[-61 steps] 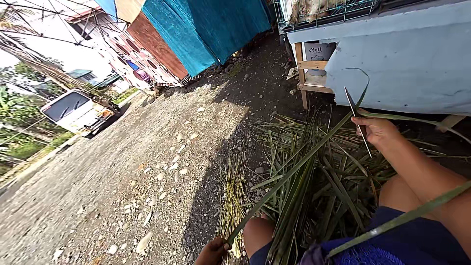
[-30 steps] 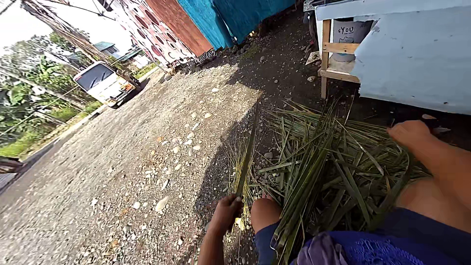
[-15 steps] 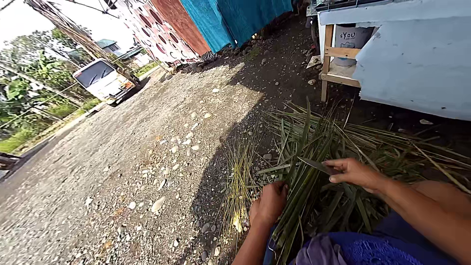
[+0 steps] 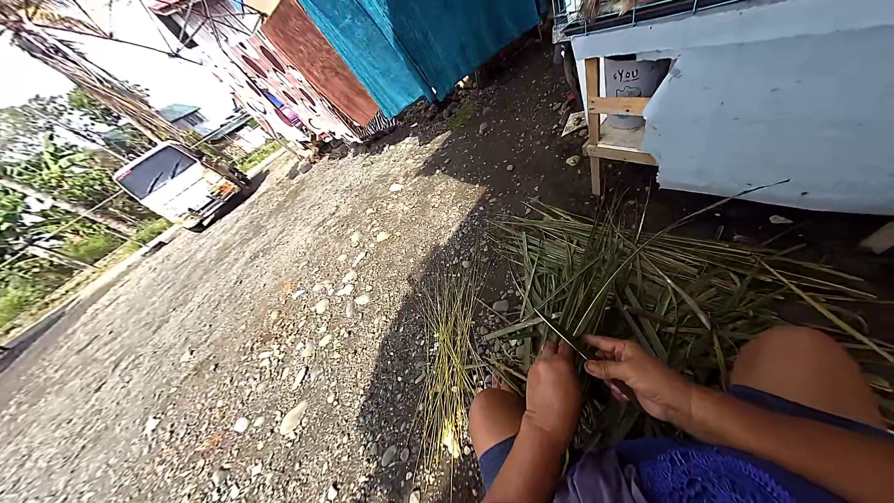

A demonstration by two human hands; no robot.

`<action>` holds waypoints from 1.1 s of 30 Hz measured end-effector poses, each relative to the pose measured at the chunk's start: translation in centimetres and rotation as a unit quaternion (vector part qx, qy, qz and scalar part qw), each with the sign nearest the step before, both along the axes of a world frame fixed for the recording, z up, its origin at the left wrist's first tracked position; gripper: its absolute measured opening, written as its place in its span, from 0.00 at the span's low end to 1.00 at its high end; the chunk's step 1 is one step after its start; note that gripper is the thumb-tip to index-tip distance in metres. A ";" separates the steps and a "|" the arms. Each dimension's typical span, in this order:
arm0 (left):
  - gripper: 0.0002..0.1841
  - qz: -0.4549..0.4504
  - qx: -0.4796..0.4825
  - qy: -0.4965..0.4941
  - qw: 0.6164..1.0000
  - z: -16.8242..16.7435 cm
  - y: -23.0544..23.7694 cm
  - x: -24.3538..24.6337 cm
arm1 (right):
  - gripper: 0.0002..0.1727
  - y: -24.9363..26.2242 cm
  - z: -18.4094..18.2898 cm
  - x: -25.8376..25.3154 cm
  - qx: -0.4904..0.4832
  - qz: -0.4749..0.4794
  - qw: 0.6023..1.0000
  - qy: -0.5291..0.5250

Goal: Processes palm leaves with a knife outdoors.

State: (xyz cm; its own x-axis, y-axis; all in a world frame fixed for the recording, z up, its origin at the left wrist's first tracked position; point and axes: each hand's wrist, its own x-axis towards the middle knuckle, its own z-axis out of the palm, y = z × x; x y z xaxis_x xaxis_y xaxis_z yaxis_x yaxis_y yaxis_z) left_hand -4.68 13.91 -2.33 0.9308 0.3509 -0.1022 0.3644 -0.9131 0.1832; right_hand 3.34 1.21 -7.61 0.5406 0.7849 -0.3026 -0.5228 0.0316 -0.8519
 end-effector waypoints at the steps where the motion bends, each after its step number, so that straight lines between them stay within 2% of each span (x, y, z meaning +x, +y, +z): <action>1: 0.16 0.003 0.000 0.007 1.000 0.0 -0.4 0.1 | 0.27 0.1 0.0 0.0 -0.006 -0.022 1.000 0.004; 8: 0.16 -0.002 -0.018 -0.027 0.999 -0.2 -1.1 0.2 | 0.21 0.7 -0.2 -0.1 -0.006 -0.105 0.993 -0.043; 11: 0.14 -0.050 0.006 -0.159 0.986 -2.0 -0.8 -0.3 | 0.20 1.0 -0.6 0.4 0.009 -0.157 0.985 -0.068; 15: 0.14 -0.093 0.001 -0.212 0.973 -2.7 -0.4 -1.2 | 0.25 0.7 -0.8 2.7 0.018 -0.196 0.980 -0.008; 21: 0.14 -0.130 -0.004 -0.203 0.971 -2.7 1.8 -3.4 | 0.24 0.2 -1.5 6.2 0.042 -0.266 0.963 0.025; 24: 0.14 -0.117 0.034 -0.177 0.977 -2.5 3.2 -5.0 | 0.24 -0.1 -2.2 8.5 0.031 -0.308 0.950 0.032; 27: 0.14 -0.125 0.055 -0.184 0.973 -4.2 6.5 -6.7 | 0.25 -0.8 -2.4 10.5 0.027 -0.338 0.940 0.038; 30: 0.12 -0.108 0.042 -0.186 0.976 -4.5 8.8 -8.5 | 0.26 -2.0 -2.6 12.5 0.035 -0.384 0.922 0.048; 33: 0.12 -0.061 0.025 -0.158 0.985 -3.3 10.5 -10.9 | 0.21 -4.1 -2.6 15.1 0.048 -0.435 0.896 0.072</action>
State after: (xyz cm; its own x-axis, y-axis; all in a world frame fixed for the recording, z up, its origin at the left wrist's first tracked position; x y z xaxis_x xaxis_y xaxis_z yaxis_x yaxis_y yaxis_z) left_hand -15.55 24.37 -5.65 0.9492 0.2308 0.2140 0.1826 -0.9575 0.2231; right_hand 18.45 -2.91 -10.18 0.9213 0.1118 -0.3725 -0.3695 0.5504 -0.7486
